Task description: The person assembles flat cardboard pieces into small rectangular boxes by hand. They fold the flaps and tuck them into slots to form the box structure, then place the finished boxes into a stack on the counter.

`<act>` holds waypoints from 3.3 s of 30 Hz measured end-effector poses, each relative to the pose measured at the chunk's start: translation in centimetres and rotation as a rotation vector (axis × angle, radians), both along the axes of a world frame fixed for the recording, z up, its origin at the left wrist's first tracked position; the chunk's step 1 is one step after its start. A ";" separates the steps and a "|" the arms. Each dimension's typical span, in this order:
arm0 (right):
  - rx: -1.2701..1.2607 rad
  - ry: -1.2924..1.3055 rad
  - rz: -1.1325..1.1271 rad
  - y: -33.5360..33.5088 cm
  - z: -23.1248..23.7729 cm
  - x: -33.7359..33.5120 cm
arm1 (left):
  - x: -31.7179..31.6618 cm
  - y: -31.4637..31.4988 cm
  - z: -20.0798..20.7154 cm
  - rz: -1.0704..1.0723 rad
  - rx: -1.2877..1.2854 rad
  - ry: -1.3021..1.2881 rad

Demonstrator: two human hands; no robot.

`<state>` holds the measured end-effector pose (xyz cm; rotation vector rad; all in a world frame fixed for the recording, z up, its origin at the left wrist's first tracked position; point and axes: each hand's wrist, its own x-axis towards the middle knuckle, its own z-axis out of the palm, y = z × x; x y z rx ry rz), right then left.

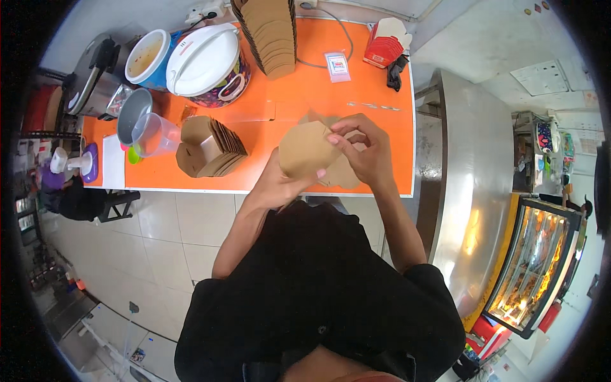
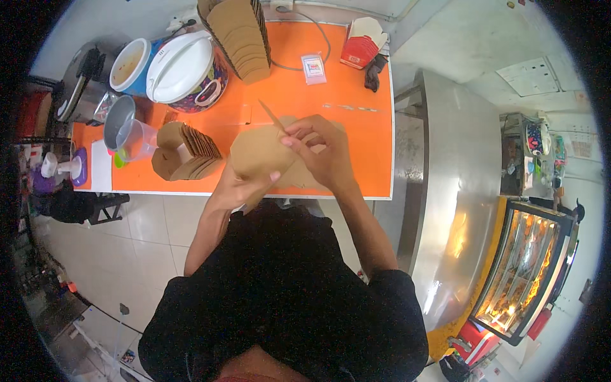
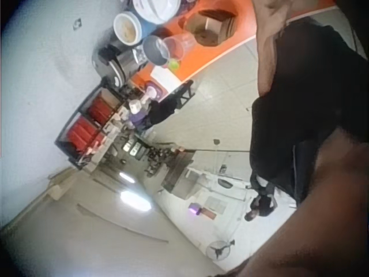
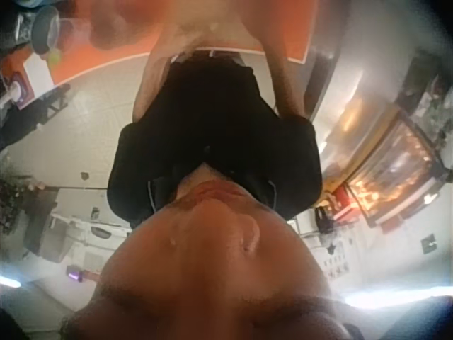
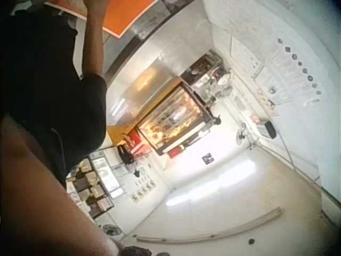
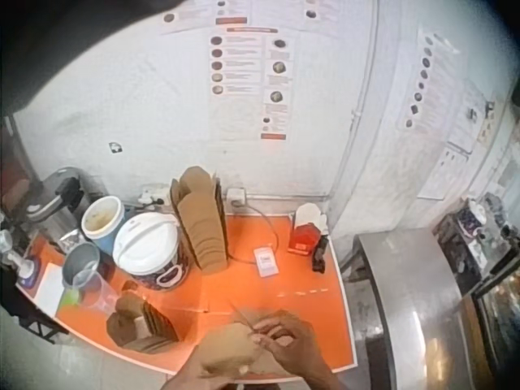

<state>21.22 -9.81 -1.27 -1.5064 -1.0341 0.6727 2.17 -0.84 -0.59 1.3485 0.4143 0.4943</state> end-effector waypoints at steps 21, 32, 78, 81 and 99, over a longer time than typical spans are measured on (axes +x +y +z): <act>0.049 -0.650 0.077 -0.8 -1.6 -2.0 | 0.5 2.9 -1.8 -0.063 -0.814 -0.019; 0.018 -0.742 -0.056 -0.3 -0.6 -2.1 | 1.7 1.0 -1.4 0.106 -0.822 -0.139; 0.258 0.244 0.025 1.2 -1.5 -1.8 | 1.6 0.8 -0.5 0.195 0.341 -0.015; 0.257 0.228 0.097 0.9 -0.2 -1.2 | 1.1 1.5 -0.8 0.130 0.248 0.025; -0.002 -0.249 0.299 0.4 1.7 1.1 | 1.6 3.4 1.3 -0.171 -0.172 0.120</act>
